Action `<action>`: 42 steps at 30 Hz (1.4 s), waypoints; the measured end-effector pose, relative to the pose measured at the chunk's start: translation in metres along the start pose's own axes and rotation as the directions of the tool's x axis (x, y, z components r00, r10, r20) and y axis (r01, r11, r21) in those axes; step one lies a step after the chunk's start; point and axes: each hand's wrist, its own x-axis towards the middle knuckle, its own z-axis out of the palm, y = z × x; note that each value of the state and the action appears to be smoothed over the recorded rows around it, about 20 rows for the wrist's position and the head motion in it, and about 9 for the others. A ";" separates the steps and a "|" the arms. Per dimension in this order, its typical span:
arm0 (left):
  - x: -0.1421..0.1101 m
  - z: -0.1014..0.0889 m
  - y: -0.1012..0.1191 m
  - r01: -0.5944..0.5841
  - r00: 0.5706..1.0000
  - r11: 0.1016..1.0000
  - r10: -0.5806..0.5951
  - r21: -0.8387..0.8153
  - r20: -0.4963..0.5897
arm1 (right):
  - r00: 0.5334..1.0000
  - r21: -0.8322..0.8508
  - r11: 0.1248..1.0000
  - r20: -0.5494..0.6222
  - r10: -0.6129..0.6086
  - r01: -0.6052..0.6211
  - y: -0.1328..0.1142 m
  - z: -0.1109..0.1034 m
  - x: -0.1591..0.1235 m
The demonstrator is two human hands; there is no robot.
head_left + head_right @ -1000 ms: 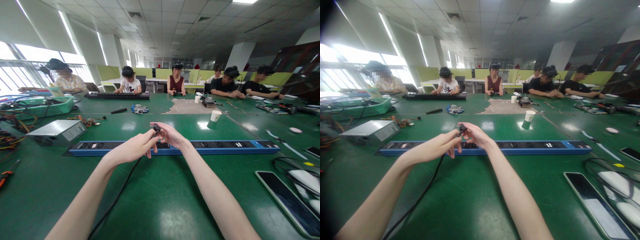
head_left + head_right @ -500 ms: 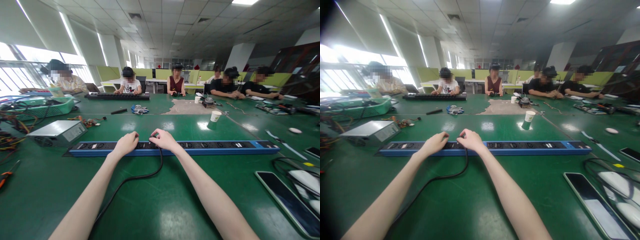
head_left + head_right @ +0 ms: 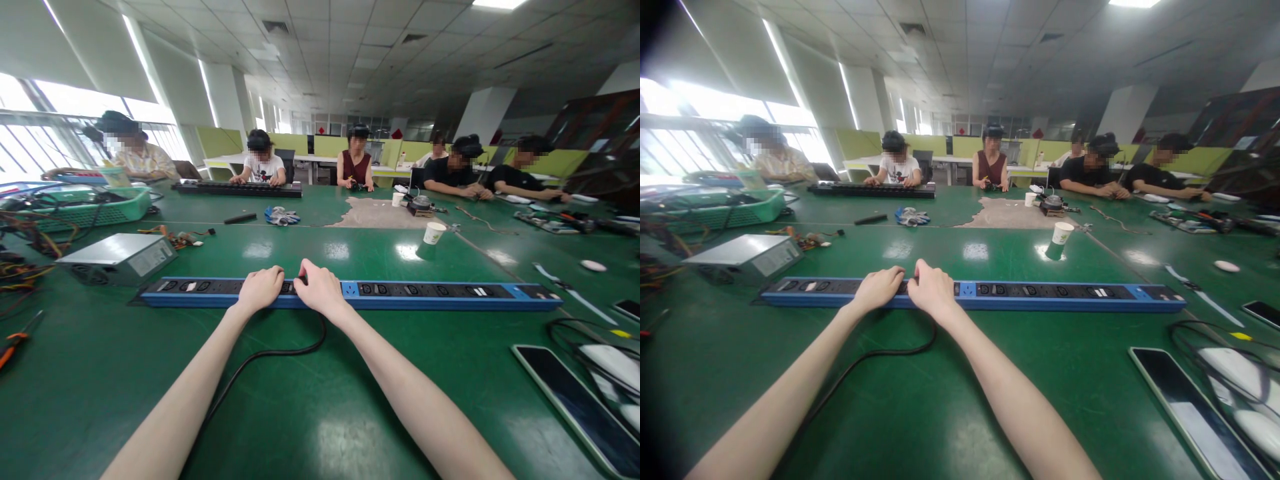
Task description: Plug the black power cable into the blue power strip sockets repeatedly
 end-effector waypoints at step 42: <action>-0.003 -0.008 0.004 -0.018 0.998 0.998 0.014 0.059 0.065 | 1.000 -0.077 0.997 -0.016 -0.027 0.025 -0.003 -0.002 -0.004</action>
